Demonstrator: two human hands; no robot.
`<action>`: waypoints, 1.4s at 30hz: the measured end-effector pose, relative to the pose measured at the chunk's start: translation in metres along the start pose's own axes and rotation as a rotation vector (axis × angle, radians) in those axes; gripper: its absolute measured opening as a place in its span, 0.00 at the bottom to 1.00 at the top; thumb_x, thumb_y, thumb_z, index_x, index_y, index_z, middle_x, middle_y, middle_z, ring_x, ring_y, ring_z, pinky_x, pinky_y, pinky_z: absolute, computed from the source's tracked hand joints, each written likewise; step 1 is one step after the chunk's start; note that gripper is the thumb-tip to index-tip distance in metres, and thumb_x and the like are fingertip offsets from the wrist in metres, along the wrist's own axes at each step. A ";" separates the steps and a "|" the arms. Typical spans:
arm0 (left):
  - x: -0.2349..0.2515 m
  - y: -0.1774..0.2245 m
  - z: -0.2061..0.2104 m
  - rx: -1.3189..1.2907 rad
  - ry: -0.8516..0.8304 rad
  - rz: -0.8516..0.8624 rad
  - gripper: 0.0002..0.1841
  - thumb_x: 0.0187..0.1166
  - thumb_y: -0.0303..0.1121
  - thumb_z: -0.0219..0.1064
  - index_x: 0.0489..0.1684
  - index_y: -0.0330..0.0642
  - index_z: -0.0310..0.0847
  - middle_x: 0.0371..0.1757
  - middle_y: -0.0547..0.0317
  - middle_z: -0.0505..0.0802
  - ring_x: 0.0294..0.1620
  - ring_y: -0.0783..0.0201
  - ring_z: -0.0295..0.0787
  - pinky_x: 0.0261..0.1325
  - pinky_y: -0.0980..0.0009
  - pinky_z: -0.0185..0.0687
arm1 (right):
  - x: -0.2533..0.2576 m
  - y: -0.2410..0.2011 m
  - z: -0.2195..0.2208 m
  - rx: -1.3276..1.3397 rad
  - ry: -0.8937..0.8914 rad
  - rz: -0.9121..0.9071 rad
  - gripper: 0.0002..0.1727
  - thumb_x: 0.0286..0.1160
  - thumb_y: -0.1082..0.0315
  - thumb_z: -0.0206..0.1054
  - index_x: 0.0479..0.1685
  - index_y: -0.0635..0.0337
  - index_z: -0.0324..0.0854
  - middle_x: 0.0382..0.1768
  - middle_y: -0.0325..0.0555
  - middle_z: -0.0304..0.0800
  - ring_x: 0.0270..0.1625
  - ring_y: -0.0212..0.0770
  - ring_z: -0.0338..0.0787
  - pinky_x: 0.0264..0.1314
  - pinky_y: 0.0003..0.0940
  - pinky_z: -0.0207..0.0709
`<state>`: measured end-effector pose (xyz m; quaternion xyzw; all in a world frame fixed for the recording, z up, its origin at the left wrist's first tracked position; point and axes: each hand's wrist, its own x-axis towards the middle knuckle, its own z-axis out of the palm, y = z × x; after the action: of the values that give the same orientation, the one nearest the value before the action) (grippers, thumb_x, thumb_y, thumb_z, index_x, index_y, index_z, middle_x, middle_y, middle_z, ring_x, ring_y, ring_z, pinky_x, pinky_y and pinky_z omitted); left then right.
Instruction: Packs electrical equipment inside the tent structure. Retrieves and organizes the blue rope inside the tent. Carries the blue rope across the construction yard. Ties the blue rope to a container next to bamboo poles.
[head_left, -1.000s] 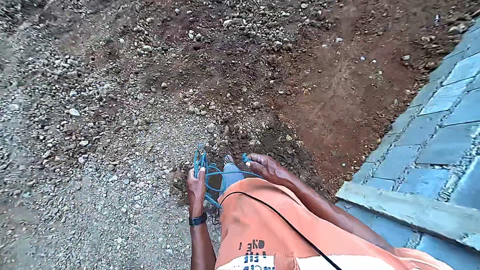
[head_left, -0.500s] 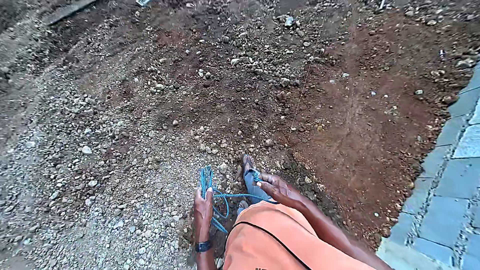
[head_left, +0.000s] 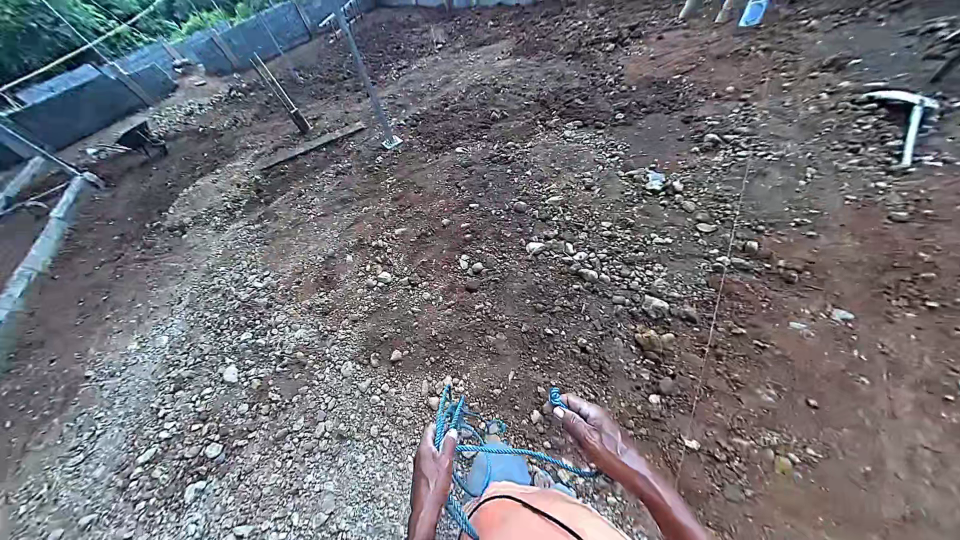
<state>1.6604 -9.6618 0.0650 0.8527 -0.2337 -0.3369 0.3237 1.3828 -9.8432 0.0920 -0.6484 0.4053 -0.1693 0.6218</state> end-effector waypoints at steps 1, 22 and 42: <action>0.016 0.014 0.002 -0.018 0.013 0.001 0.28 0.81 0.55 0.66 0.70 0.43 0.81 0.51 0.48 0.94 0.51 0.53 0.93 0.59 0.45 0.88 | 0.019 -0.008 -0.008 0.004 0.001 -0.006 0.19 0.87 0.51 0.57 0.58 0.50 0.87 0.30 0.41 0.86 0.25 0.38 0.80 0.30 0.41 0.78; 0.449 0.272 -0.005 -0.013 -0.160 0.001 0.26 0.83 0.53 0.63 0.69 0.42 0.79 0.52 0.46 0.92 0.52 0.52 0.92 0.60 0.47 0.86 | 0.451 -0.177 -0.131 0.143 0.140 -0.021 0.18 0.93 0.60 0.50 0.64 0.59 0.81 0.20 0.34 0.76 0.14 0.30 0.72 0.15 0.29 0.71; 0.625 0.515 0.108 -0.210 0.169 -0.135 0.25 0.82 0.55 0.64 0.64 0.46 0.84 0.49 0.52 0.93 0.49 0.58 0.92 0.58 0.51 0.87 | 0.784 -0.218 -0.384 0.246 0.063 0.082 0.18 0.94 0.59 0.45 0.69 0.50 0.75 0.20 0.29 0.77 0.13 0.28 0.73 0.12 0.26 0.71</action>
<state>1.9043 -10.4403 0.1049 0.8534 -0.1111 -0.3074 0.4061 1.6556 -10.6994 0.1399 -0.5447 0.4268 -0.2124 0.6899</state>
